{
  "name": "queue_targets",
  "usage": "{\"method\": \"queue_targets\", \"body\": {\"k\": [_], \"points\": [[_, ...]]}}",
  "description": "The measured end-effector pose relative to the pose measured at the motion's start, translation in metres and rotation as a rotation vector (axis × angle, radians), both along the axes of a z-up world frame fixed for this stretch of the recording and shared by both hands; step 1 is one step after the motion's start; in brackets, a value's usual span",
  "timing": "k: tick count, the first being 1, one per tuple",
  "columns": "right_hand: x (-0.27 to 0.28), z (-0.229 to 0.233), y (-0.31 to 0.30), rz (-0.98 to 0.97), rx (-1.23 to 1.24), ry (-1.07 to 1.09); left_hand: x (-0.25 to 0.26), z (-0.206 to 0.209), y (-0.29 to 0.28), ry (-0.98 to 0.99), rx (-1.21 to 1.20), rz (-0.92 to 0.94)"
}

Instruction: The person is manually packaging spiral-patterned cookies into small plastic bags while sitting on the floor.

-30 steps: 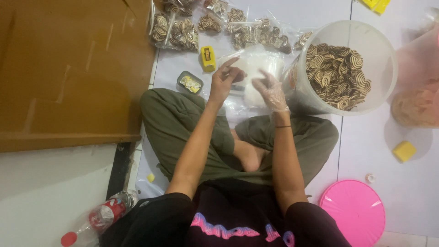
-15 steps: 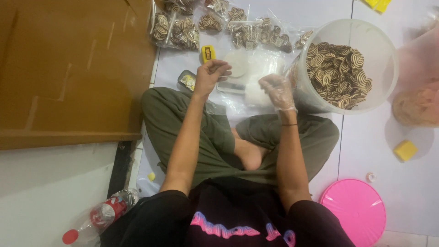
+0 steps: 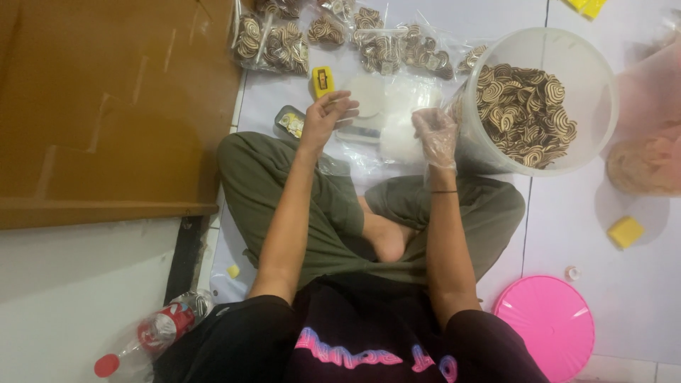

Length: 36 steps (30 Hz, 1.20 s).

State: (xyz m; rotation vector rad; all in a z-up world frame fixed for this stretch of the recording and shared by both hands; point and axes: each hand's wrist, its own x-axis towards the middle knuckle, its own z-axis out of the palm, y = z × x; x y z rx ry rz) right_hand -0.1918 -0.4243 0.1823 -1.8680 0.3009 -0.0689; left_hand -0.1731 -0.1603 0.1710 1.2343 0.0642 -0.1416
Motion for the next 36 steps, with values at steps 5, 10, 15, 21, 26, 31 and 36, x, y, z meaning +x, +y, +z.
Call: {"method": "queue_targets", "body": {"k": [5, 10, 15, 21, 26, 31, 36], "points": [[0.001, -0.007, -0.003, -0.006, 0.018, -0.053, 0.005, -0.009, -0.001, 0.007, 0.087, 0.097], [-0.008, 0.005, 0.004, 0.088, 0.023, -0.004, 0.007, -0.012, -0.001, 0.049, -0.065, 0.185], [0.000, -0.014, 0.002, 0.001, -0.111, -0.040, 0.006, -0.024, -0.009, 0.064, -0.116, 0.207], [-0.021, 0.036, 0.045, -0.183, -0.470, -0.612, -0.003, -0.018, -0.038, 0.007, -0.130, 0.323], [-0.029, 0.026, 0.069, 0.249, 0.045, -0.281, -0.021, -0.014, -0.080, 0.015, 0.068, 0.172], [-0.027, 0.008, 0.054, 0.100, -0.066, -0.197, -0.013, -0.050, -0.080, 0.150, -0.038, 0.080], [-0.019, -0.005, 0.041, -0.100, -0.179, -0.321, -0.020, -0.033, -0.063, -0.018, 0.220, -0.023]]}}
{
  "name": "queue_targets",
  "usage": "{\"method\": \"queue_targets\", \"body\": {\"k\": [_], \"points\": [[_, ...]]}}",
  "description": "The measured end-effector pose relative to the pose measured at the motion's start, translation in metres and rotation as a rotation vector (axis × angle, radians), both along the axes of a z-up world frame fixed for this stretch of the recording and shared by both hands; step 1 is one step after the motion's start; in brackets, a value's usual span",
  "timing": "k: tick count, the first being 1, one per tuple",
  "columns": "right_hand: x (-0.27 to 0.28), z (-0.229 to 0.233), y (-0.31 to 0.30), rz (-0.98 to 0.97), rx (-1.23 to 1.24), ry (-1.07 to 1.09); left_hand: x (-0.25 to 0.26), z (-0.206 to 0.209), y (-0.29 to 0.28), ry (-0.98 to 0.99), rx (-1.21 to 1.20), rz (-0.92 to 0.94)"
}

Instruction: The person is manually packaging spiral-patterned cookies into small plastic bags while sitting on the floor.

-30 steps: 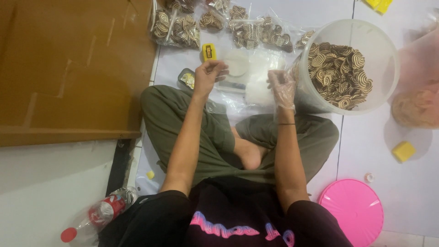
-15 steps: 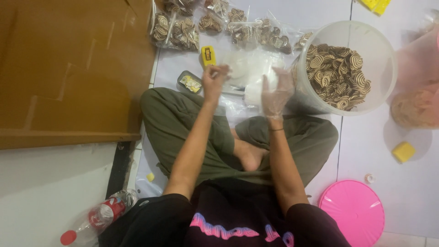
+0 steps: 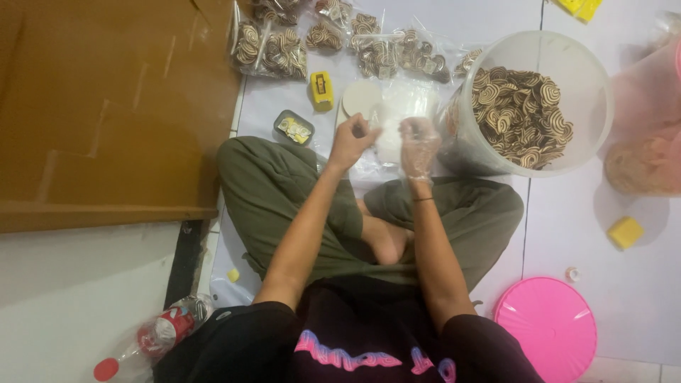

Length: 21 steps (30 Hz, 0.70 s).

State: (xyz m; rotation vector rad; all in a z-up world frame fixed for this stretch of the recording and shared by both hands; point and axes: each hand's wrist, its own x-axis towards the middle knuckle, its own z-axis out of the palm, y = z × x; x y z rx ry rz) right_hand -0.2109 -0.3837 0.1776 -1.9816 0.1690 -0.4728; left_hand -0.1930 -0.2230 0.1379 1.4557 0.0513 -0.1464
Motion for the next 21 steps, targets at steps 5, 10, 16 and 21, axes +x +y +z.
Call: {"method": "queue_targets", "body": {"k": [5, 10, 16, 21], "points": [[0.002, -0.007, -0.002, -0.112, 0.040, 0.000, 0.006, 0.023, 0.014, -0.207, 0.345, 0.273], [-0.017, 0.033, 0.018, 0.264, 0.237, 0.132, -0.009, 0.025, -0.017, -0.308, 0.376, 0.320], [0.025, -0.063, -0.025, 0.036, 0.448, 0.045, -0.050, 0.040, -0.035, -0.353, 0.186, -0.139], [-0.007, 0.020, -0.016, -0.144, 0.695, 0.165, -0.042, 0.024, -0.018, -0.305, 0.020, -0.012]]}}
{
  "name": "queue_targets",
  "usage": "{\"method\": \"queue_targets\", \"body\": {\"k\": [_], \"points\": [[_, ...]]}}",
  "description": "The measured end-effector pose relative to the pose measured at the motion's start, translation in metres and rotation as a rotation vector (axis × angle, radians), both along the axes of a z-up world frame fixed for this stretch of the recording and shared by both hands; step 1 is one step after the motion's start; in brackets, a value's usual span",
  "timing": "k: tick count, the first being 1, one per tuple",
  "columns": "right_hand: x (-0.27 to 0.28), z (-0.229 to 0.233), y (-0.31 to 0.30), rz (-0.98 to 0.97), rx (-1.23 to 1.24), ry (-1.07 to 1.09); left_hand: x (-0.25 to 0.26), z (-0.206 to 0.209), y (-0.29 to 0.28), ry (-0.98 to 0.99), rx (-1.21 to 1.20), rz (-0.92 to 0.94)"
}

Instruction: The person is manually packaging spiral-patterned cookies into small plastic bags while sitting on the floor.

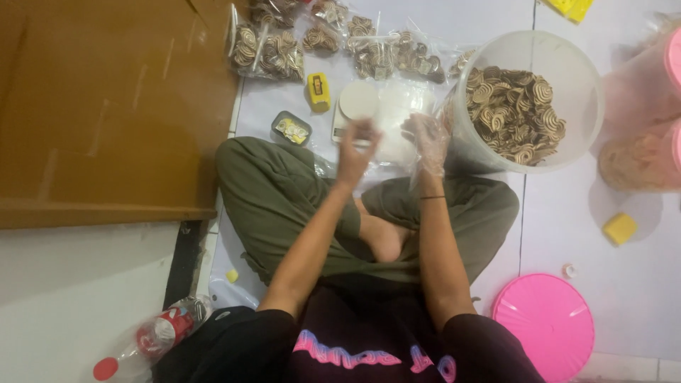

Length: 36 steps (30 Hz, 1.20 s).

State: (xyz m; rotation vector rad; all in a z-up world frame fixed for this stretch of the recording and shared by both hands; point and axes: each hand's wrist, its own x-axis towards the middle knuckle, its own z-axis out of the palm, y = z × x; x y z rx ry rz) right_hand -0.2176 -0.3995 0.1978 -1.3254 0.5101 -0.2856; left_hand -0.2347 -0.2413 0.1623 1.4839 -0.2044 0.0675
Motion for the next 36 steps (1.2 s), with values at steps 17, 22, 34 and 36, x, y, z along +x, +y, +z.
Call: {"method": "queue_targets", "body": {"k": [17, 22, 34, 36], "points": [[-0.032, 0.002, -0.026, 0.544, -0.100, 0.148, 0.027, 0.022, 0.021, 0.238, -0.033, 0.095], [-0.028, -0.009, -0.026, 0.405, -0.553, 0.087, 0.027, 0.036, 0.023, 0.203, -0.098, 0.066], [-0.040, 0.022, -0.013, 0.219, -0.431, -0.012, 0.030, 0.035, 0.024, 0.186, 0.021, 0.210], [-0.046, 0.020, -0.012, 0.196, -0.484, 0.005, 0.029, 0.030, 0.025, 0.195, 0.039, 0.249]]}}
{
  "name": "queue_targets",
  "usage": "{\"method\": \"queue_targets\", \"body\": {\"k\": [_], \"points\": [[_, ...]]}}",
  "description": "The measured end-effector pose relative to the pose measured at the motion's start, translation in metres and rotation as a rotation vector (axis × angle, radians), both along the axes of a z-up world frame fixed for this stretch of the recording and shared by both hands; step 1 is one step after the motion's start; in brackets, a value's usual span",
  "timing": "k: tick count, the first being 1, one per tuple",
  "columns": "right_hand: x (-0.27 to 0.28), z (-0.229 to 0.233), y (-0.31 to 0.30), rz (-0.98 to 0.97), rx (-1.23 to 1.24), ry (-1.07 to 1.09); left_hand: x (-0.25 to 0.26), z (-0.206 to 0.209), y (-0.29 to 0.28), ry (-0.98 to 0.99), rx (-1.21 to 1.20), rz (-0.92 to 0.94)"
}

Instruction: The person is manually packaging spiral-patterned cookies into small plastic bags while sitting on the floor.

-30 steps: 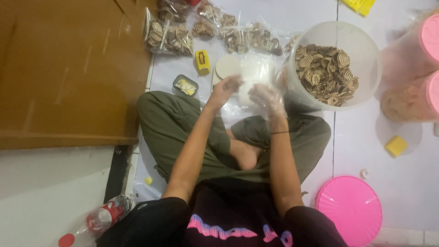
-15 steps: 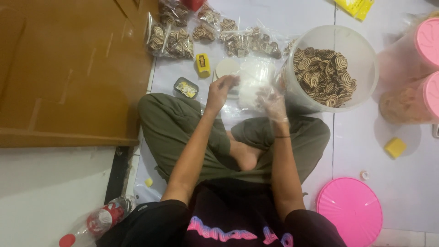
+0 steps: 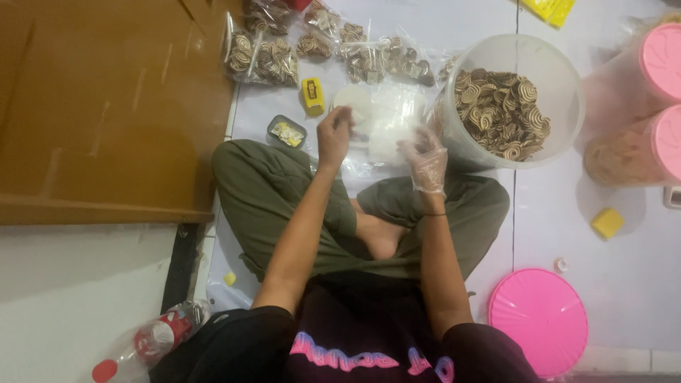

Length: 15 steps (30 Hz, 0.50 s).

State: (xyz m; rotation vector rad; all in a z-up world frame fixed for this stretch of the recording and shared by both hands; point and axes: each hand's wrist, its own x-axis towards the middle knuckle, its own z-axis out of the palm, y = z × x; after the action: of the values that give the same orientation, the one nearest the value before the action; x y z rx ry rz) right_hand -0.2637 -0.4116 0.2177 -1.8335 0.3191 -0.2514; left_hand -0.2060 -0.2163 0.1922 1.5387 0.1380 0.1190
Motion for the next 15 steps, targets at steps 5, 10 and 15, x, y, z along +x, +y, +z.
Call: {"method": "queue_targets", "body": {"k": [5, 10, 15], "points": [[-0.004, -0.002, 0.005, -0.103, 0.007, -0.044, 0.009, -0.021, -0.001, 0.097, -0.275, -0.006], [0.009, -0.029, -0.018, -0.228, 0.100, -0.159, -0.013, -0.048, -0.007, 0.069, -0.395, -0.248], [-0.001, -0.027, -0.012, -0.094, 0.154, -0.067, -0.032, -0.046, -0.017, 0.032, -0.356, -0.198]]}}
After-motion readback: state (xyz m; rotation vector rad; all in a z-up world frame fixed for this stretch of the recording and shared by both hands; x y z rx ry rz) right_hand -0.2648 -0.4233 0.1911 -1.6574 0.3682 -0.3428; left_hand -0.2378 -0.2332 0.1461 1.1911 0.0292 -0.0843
